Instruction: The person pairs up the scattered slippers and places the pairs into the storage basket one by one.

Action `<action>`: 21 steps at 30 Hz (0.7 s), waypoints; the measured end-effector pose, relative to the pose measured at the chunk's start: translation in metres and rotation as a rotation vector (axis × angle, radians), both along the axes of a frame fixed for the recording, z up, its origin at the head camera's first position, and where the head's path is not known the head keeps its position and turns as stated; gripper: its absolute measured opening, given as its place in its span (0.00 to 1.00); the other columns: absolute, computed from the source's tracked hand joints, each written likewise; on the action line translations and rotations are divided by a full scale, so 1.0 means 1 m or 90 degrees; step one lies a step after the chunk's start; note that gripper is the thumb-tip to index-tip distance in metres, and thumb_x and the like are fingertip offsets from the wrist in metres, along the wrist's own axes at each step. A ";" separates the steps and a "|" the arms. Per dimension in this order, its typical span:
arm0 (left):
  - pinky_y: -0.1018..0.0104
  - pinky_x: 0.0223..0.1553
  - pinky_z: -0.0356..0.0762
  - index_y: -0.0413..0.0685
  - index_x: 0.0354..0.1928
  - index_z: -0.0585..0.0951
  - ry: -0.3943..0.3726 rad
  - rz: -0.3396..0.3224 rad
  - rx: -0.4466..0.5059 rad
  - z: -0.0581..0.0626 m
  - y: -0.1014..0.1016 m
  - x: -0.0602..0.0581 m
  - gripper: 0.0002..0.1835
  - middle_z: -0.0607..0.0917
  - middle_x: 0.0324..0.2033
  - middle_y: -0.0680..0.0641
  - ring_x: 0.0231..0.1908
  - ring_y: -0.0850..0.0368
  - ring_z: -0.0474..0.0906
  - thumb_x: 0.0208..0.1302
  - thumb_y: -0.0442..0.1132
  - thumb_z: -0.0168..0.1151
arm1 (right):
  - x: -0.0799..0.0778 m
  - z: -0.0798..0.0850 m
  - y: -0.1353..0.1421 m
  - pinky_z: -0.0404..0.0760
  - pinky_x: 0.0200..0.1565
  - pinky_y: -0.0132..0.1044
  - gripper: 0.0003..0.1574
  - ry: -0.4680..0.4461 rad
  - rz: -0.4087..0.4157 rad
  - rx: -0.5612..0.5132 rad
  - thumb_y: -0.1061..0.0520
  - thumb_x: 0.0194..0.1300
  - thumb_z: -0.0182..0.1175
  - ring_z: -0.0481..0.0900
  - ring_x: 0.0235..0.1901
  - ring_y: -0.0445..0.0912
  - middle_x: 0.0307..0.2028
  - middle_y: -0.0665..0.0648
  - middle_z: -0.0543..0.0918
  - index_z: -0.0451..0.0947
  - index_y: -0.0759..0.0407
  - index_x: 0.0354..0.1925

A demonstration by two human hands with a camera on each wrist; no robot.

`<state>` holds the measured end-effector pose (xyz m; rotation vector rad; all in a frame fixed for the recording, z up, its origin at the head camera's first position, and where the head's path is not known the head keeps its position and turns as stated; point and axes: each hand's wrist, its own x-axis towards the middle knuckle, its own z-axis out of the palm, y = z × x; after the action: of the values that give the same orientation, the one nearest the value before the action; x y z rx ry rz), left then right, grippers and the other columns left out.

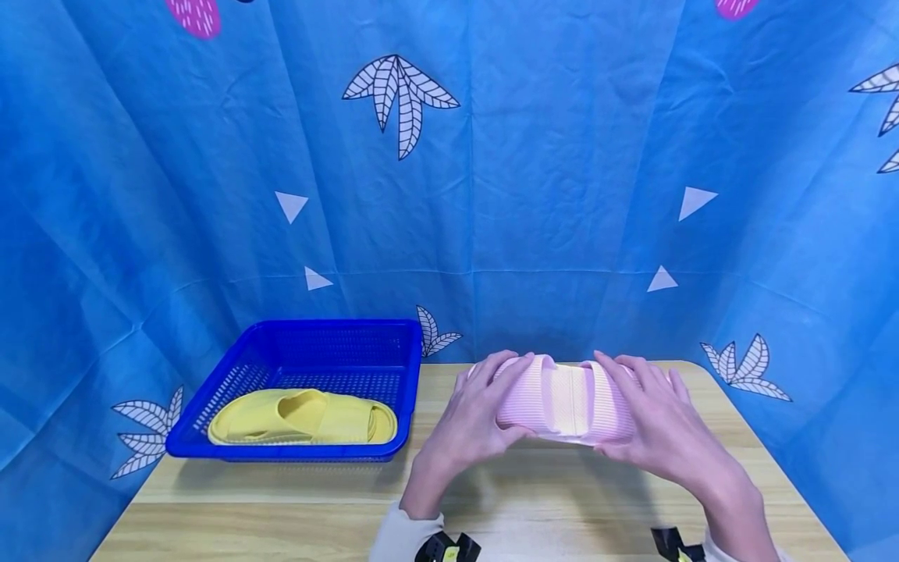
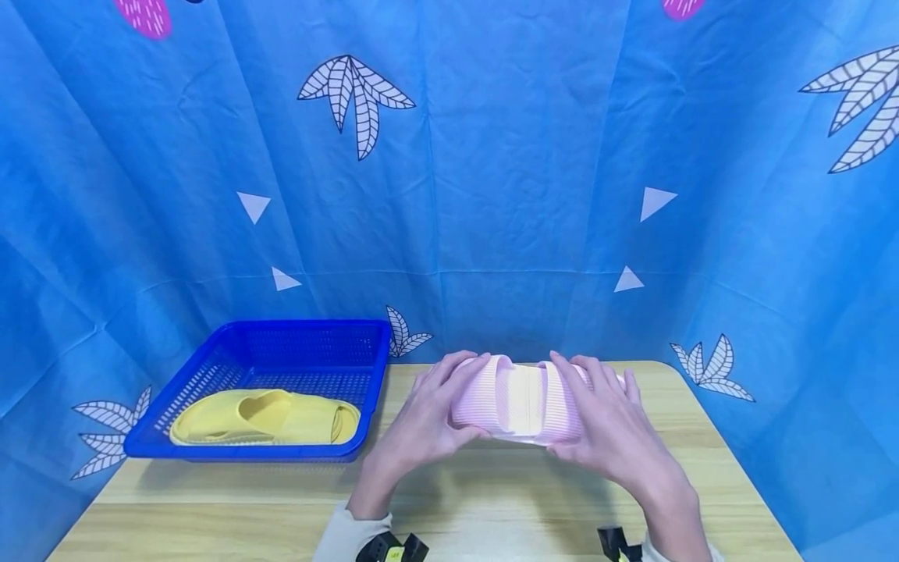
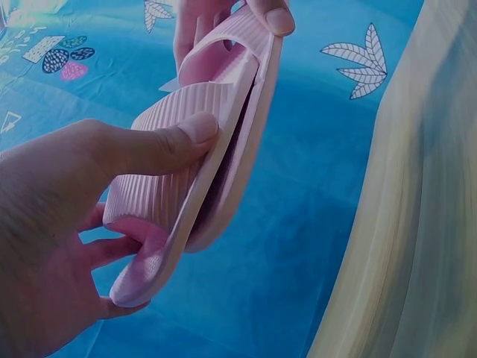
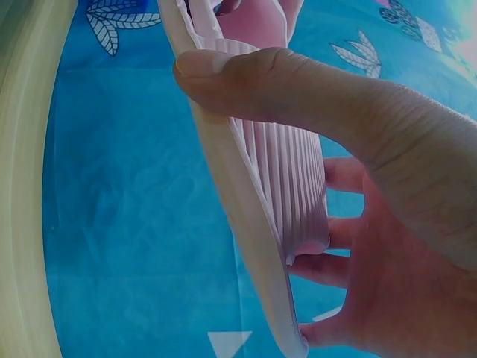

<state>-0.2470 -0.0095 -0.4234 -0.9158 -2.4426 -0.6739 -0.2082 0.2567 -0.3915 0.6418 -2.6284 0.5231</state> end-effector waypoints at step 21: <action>0.47 0.58 0.63 0.65 0.72 0.55 0.013 -0.022 0.003 0.000 0.004 0.002 0.56 0.64 0.64 0.54 0.63 0.58 0.60 0.40 0.57 0.77 | 0.002 -0.003 -0.008 0.51 0.54 0.73 0.75 0.006 0.014 0.010 0.42 0.28 0.80 0.64 0.57 0.59 0.58 0.60 0.67 0.52 0.45 0.73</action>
<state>-0.2447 -0.0055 -0.4239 -0.9607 -2.4117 -0.6780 -0.2066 0.2484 -0.3940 0.6769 -2.6223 0.5045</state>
